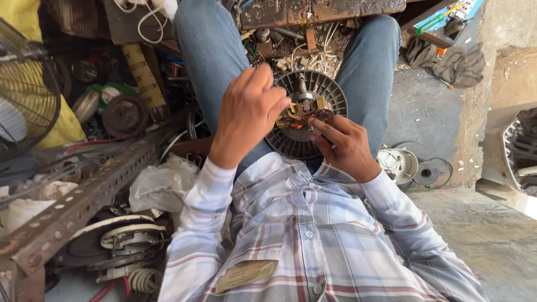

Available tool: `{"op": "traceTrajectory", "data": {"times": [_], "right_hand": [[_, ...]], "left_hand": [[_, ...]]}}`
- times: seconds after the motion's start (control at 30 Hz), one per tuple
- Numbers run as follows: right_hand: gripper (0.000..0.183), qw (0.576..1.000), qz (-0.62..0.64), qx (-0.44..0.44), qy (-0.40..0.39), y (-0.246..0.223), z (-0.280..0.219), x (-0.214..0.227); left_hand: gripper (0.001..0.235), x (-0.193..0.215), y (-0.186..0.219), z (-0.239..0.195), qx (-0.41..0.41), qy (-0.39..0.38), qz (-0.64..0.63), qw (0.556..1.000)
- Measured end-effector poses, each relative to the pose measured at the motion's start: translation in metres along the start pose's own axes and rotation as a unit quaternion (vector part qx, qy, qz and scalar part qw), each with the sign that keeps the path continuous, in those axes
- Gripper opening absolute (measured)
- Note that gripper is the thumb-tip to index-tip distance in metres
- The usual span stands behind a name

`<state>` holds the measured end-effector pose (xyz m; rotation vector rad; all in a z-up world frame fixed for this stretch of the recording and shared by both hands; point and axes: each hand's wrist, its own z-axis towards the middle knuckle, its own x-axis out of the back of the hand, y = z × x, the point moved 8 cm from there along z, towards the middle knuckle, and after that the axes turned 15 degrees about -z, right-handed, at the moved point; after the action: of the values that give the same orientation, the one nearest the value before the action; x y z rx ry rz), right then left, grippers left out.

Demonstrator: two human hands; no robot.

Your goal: The person repairs a fan motor stator by hand, winding copper wires and connecting them to terminals. They use a screwdriver to adjust the assembly while working on a cluttered workbench.

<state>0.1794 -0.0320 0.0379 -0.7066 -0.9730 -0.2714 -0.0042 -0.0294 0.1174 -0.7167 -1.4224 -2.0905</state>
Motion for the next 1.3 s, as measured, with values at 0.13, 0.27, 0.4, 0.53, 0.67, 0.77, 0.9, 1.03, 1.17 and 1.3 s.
{"op": "traceTrajectory", "data": {"times": [0.13, 0.27, 0.4, 0.53, 0.67, 0.77, 0.9, 1.03, 1.17, 1.3], "right_hand": [[0.046, 0.999, -0.013, -0.002, -0.032, -0.004, 0.001, 0.001], [0.041, 0.998, -0.027, 0.029, -0.041, -0.005, 0.008, 0.006], [0.037, 0.999, 0.005, 0.016, -0.041, 0.002, 0.005, 0.007], [0.018, 0.99, 0.055, -0.115, 0.06, 0.049, 0.011, 0.005], [0.016, 0.936, 0.24, -0.207, -0.151, 0.11, 0.052, -0.055], [0.015, 0.851, 0.446, -0.117, -0.251, 0.096, 0.073, -0.094], [0.008, 0.855, 0.455, -0.108, -0.226, 0.115, 0.068, -0.098], [0.008, 0.886, 0.409, -0.065, -0.21, 0.11, 0.065, -0.076], [0.013, 0.932, 0.309, 0.016, -0.186, 0.087, 0.073, -0.047], [0.017, 0.99, 0.135, -0.015, -0.026, 0.076, 0.058, -0.013]], "left_hand": [[0.022, -0.017, -0.018, 0.032, -0.027, -0.018, -0.008, 0.999], [0.025, -0.035, -0.031, 0.036, -0.013, -0.072, 0.02, 0.997], [0.02, -0.047, -0.045, 0.039, -0.03, -0.037, 0.056, 0.997], [0.034, -0.068, -0.066, 0.056, -0.022, -0.019, 0.081, 0.996], [0.022, -0.066, -0.052, 0.062, -0.077, 0.034, 0.104, 0.991], [0.019, -0.06, -0.033, 0.063, -0.081, 0.042, 0.123, 0.988], [0.015, -0.054, 0.005, 0.04, -0.068, 0.017, 0.102, 0.992], [0.012, -0.063, 0.035, 0.01, -0.04, -0.021, 0.069, 0.997], [0.013, -0.091, 0.03, -0.023, 0.023, -0.161, 0.066, 0.984], [0.016, -0.088, 0.027, -0.059, 0.042, -0.174, -0.013, 0.984]]}}
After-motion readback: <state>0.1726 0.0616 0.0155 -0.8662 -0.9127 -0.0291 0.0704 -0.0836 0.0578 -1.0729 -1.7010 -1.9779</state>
